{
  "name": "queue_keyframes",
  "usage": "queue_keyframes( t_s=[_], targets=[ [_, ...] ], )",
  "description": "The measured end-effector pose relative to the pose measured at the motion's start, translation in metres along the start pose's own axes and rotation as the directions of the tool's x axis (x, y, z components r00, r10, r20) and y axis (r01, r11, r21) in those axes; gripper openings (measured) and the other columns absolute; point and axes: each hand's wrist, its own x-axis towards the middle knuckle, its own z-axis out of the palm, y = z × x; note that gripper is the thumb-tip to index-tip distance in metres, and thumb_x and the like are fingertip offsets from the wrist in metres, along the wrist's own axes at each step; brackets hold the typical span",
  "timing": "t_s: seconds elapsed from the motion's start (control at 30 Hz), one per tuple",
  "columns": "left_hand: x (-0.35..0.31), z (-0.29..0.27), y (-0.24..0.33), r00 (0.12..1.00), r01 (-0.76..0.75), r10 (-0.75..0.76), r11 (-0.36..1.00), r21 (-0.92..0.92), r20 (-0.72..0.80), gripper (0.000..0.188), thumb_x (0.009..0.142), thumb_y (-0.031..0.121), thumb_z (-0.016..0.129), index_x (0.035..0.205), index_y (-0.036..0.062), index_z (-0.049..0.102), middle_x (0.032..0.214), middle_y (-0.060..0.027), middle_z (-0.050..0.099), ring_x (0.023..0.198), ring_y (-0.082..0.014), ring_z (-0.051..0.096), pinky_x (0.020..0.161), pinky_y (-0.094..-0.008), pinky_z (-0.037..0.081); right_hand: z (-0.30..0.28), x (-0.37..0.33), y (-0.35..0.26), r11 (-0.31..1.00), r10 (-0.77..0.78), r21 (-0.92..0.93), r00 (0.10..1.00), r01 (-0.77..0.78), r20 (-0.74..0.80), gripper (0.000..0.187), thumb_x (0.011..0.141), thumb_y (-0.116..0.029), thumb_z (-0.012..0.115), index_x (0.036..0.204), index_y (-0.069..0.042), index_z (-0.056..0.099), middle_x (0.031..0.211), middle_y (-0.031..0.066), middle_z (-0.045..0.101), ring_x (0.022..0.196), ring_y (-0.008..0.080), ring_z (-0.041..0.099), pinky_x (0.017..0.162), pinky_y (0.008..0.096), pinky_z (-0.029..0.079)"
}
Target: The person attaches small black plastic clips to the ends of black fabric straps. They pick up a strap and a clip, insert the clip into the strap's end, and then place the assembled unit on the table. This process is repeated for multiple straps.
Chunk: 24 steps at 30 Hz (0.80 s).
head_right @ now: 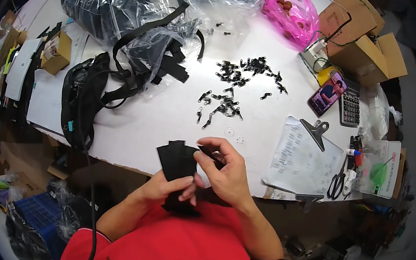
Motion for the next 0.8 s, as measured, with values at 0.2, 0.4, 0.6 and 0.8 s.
queue_keyframes(
  t_s=[0.2,0.4,0.6,0.8],
  targets=[
    [-0.057,0.012,0.053,0.908,-0.414,0.420,0.897,0.156,-0.006,0.029,0.097,0.020,0.056,0.078,-0.0006,0.064,0.088,-0.0170,0.057,0.095,-0.0313,0.062,0.105,-0.0558,0.042,-0.045,-0.033,-0.004,0.830,0.137,0.488,0.948,-0.268,0.288,0.030,0.106,-0.022,0.038,0.109,0.000,0.059,0.076,0.0018,0.052,0.060,0.0080,0.041,0.053,0.0227,0.032],
    [-0.048,0.014,0.060,0.914,-0.386,0.403,0.822,0.419,0.051,0.020,0.100,0.014,0.053,0.101,-0.0013,0.066,0.097,-0.0214,0.069,0.094,-0.0300,0.068,0.114,-0.0548,0.031,-0.037,-0.062,-0.021,0.624,0.277,0.620,0.877,-0.475,0.393,0.036,0.108,-0.029,0.036,0.127,0.000,0.046,0.076,0.0073,0.051,0.053,0.0101,0.041,0.044,0.0257,0.039],
    [-0.017,0.020,0.020,0.946,0.045,0.082,0.924,0.379,-0.312,0.024,0.096,0.013,0.063,0.117,-0.0001,0.060,0.070,-0.0024,0.058,0.064,-0.0081,0.056,0.069,-0.0266,0.048,-0.029,-0.071,0.001,0.719,0.400,0.409,0.817,-0.561,0.416,0.029,0.107,-0.028,0.038,0.112,-0.003,0.052,0.071,0.0017,0.046,0.050,0.0057,0.032,0.041,0.0206,0.025],
    [0.009,0.029,-0.017,0.914,-0.138,0.140,0.990,0.033,-0.380,0.025,0.089,0.005,0.074,0.111,0.0051,0.061,0.076,0.0006,0.062,0.061,-0.0045,0.053,0.053,-0.0207,0.039,-0.016,-0.068,0.027,0.841,0.424,0.220,0.855,-0.494,0.298,0.021,0.105,-0.024,0.045,0.107,-0.005,0.053,0.073,-0.0003,0.050,0.052,0.0064,0.038,0.045,0.0220,0.031]
  ],
)
